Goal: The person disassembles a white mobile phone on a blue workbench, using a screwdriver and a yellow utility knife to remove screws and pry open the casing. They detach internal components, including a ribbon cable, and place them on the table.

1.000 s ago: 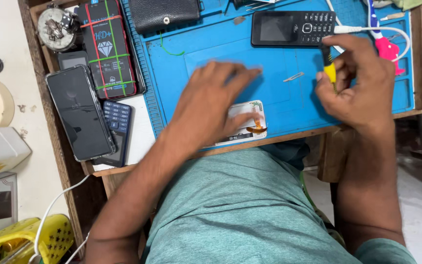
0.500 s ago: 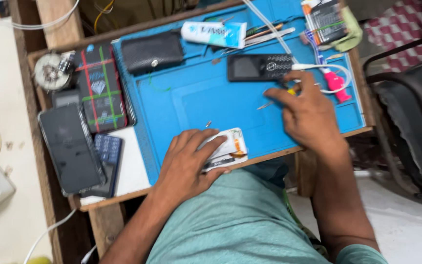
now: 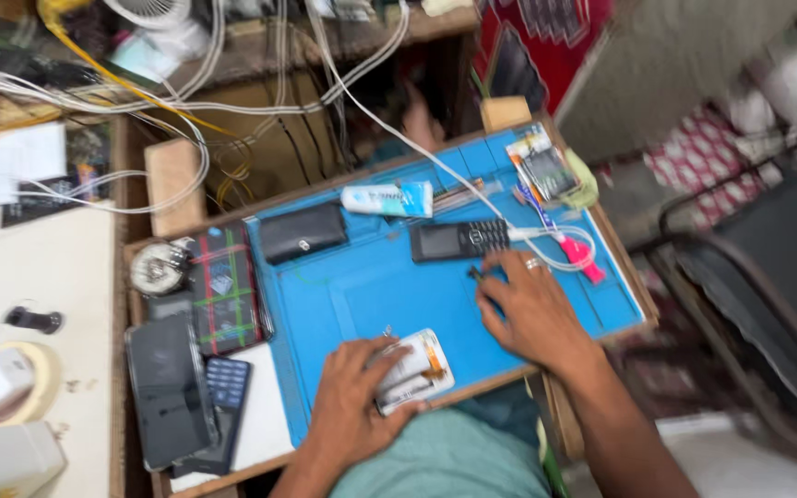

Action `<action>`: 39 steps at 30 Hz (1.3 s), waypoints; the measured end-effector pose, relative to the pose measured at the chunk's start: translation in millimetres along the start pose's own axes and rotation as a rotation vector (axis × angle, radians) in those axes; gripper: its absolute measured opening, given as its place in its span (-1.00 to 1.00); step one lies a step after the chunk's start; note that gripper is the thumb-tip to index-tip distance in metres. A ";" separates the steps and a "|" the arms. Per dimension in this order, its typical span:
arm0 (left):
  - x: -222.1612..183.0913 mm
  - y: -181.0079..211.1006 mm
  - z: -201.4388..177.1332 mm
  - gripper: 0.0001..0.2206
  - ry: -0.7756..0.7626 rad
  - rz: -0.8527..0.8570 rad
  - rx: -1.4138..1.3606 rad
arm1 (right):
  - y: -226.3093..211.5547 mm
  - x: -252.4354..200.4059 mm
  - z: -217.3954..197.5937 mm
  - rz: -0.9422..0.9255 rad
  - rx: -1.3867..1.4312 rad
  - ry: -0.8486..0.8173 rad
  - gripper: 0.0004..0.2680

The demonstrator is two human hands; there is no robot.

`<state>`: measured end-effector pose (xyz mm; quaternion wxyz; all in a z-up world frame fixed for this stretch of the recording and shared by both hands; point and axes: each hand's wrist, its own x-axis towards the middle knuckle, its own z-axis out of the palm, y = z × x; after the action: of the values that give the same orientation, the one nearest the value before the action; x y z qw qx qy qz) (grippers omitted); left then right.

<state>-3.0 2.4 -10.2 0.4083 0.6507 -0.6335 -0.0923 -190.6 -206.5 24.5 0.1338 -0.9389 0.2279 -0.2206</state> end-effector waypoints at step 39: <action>-4.5 -11.7 8.8 -0.45 0.053 -0.030 0.056 | 144.3 -27.1 -20.9 0.095 0.091 0.422 -0.80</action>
<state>-0.7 1.2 -25.2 0.4052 0.6734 -0.6150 -0.0637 -275.4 -320.6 -17.7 0.1355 -0.8531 0.2847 -0.4157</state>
